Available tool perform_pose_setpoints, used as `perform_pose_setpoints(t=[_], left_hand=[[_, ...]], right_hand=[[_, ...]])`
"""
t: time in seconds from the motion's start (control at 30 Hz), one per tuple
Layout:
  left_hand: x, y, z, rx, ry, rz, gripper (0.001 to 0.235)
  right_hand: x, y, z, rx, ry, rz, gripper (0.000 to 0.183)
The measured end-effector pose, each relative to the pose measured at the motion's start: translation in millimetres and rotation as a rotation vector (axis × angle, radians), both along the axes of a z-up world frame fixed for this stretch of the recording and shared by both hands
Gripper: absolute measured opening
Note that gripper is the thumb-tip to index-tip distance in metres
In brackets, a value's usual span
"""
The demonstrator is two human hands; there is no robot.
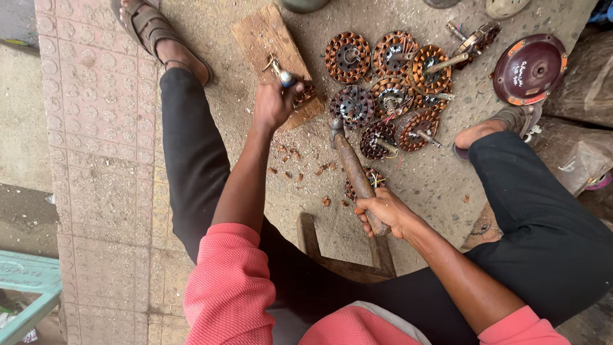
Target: The person uses a hammer and a chisel to strike and separate components of several small electric motor stators placed on a wooden block. The person repeatedly hammers the stators to dislodge parts, working on multiple units one at a time.
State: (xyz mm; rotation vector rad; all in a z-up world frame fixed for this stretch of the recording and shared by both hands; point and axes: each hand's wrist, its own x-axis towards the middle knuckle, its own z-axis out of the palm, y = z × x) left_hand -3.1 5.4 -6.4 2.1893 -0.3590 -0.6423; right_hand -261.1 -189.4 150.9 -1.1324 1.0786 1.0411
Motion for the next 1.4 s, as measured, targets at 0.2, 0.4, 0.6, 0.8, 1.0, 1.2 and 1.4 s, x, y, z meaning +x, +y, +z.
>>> perform_pose_setpoints(t=[0.2, 0.4, 0.6, 0.8, 1.0, 1.2, 1.4], left_hand=[[-4, 3, -5, 0.168, -0.199, -0.19, 0.02], [-1, -4, -13, 0.266, -0.125, -0.296, 0.023], [-6, 3, -30, 0.318, -0.445, -0.276, 0.038], [-5, -4, -28, 0.417, -0.139, -0.379, 0.032], [-11, -6, -25, 0.381, -0.203, -0.379, 0.034], [-14, -1, -27, 0.246, -0.349, -0.242, 0.031], [-7, -10, -52, 0.454, -0.272, -0.397, 0.022]], right_hand=[[30, -7, 59, 0.012, -0.169, 0.034, 0.015], [47, -17, 110, 0.0, -0.714, 0.117, 0.016], [98, 13, 73, -0.1, -0.315, 0.23, 0.012], [105, -57, 150, 0.052, -0.659, 0.233, 0.014], [97, 13, 80, 0.024, -0.534, 0.158, 0.024], [102, -29, 129, -0.084, -0.371, 0.259, 0.026], [96, 8, 90, -0.367, -1.073, 0.101, 0.033]])
